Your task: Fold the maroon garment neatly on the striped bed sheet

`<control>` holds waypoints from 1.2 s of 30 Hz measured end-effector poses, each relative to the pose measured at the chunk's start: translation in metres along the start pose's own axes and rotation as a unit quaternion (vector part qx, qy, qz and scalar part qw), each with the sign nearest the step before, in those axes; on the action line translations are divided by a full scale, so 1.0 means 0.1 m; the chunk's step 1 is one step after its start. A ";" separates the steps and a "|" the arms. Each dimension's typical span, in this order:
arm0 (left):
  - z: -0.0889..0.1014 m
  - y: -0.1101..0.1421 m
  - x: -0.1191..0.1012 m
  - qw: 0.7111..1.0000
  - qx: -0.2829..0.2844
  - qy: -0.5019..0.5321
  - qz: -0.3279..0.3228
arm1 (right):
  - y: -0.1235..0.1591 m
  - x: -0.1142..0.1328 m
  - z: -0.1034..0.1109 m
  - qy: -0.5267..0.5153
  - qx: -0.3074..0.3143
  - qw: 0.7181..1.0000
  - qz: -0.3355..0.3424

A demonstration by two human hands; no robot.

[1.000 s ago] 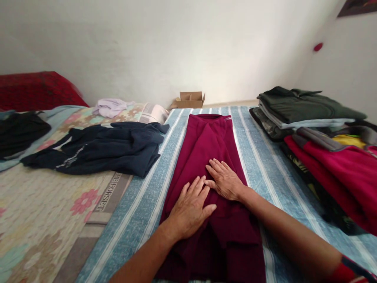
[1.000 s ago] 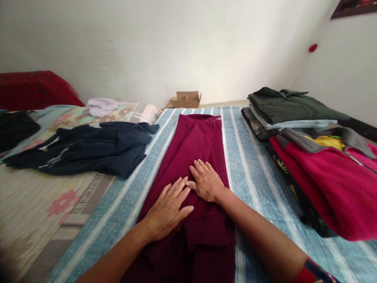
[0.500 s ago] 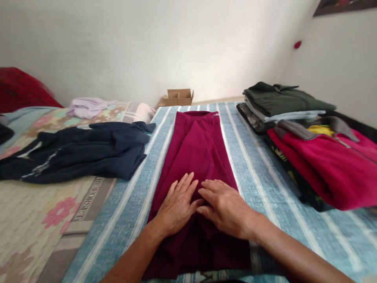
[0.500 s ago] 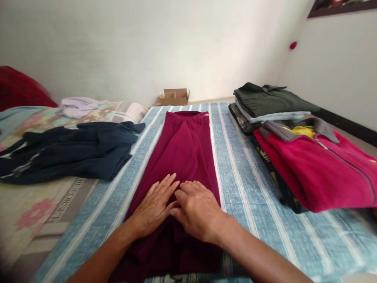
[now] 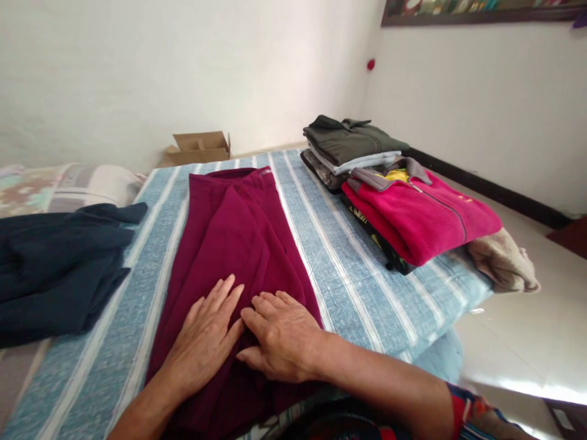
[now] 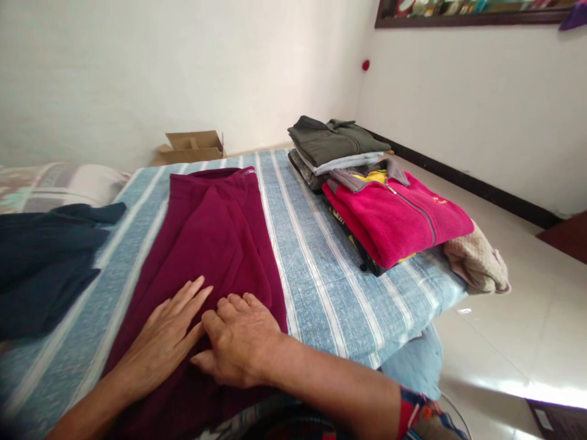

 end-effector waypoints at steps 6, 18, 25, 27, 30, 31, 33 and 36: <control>0.03 -0.02 0.02 1.000 -0.010 0.008 -0.004 | -0.01 0.00 0.01 -0.005 0.000 1.000 -0.006; 0.10 0.10 -0.09 0.999 -0.022 0.039 0.006 | -0.01 -0.02 0.03 -0.009 -0.014 1.000 0.009; 0.02 0.11 -0.06 0.999 0.014 0.028 0.027 | -0.01 -0.01 0.05 0.008 -0.018 1.000 0.023; 0.01 0.11 -0.06 0.999 0.017 0.029 0.028 | 0.00 0.00 0.06 0.010 -0.015 0.999 0.028; 0.02 0.12 -0.07 0.999 0.017 0.031 0.027 | 0.01 0.01 0.06 0.007 -0.011 0.999 0.032; 0.02 0.13 -0.08 0.999 0.018 0.032 0.026 | 0.01 0.02 0.06 0.003 -0.011 0.999 0.030; 0.04 0.14 -0.10 0.999 0.024 0.036 0.026 | 0.03 0.03 0.05 -0.012 -0.015 0.999 0.026; 0.09 0.18 -0.15 0.996 0.052 0.044 0.050 | 0.08 0.08 0.04 -0.039 -0.021 0.999 0.023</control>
Point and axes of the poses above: each hand's wrist, its own y-axis away from the middle knuckle, its own z-axis out of the back of the hand, x = y × z, the point moved 3 cm from there along -y, towards the middle knuckle, and after that the axes turned 14 degrees about -x, right-handed, at the moved point
